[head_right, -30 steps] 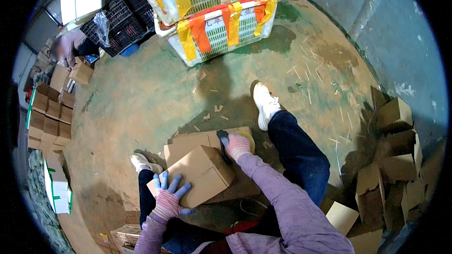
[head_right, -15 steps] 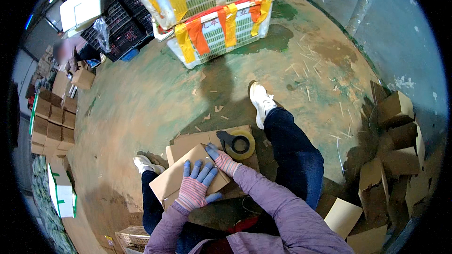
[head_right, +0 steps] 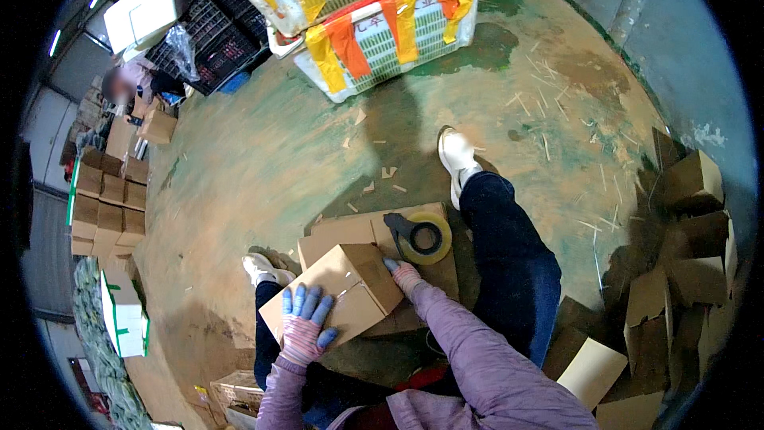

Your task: The person assembles cardboard boxes by hand, folding the flaps and securing the bottom with a tape dispenser.

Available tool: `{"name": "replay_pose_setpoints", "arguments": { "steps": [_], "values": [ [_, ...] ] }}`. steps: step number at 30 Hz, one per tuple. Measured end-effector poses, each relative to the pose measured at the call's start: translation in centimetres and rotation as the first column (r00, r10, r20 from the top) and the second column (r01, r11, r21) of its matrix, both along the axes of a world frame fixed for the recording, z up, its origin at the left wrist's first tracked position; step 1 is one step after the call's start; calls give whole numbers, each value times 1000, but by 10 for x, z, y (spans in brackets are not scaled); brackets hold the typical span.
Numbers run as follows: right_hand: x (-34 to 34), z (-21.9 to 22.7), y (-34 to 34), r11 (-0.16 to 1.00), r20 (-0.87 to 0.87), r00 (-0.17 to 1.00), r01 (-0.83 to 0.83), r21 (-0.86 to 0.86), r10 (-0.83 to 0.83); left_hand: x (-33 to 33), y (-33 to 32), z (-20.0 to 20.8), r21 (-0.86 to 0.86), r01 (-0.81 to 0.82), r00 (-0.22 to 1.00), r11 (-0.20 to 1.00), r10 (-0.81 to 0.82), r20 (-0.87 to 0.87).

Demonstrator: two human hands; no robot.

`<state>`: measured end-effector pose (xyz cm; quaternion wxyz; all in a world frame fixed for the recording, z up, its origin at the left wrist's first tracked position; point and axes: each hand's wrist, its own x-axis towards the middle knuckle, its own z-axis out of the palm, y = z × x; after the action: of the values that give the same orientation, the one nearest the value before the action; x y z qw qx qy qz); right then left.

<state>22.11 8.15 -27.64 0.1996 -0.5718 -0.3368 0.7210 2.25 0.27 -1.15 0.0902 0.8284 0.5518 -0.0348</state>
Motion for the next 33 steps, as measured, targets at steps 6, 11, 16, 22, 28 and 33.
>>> {"name": "replay_pose_setpoints", "arguments": {
  "steps": [6, 11, 16, 22, 28, 33],
  "values": [
    [-1, 13, 2, 999, -110, 994, -24, -28, 21, -72, -47, -39, 232, -762, 646, 604, 688, 330],
    [2, 108, 21, 982, -595, 793, 20, -190, -131, -130, -105, -87, -345, -861, -186, 375, 399, 898],
    [34, 169, 68, 668, 12, 926, -280, 690, 376, -138, -101, -77, -601, -692, -480, 401, 366, 797],
    [168, 378, 70, 684, -686, 612, 693, 227, -393, -103, -83, -68, -698, -520, -387, 492, 594, 706],
    [328, 504, -82, -565, -643, 299, 312, 764, -705, -82, -76, -74, -636, -433, -109, 639, 663, 741],
    [301, 449, -119, -502, -562, 155, 303, 810, -813, -108, -58, -107, -670, -384, -57, 635, 708, 704]
  ]
}}
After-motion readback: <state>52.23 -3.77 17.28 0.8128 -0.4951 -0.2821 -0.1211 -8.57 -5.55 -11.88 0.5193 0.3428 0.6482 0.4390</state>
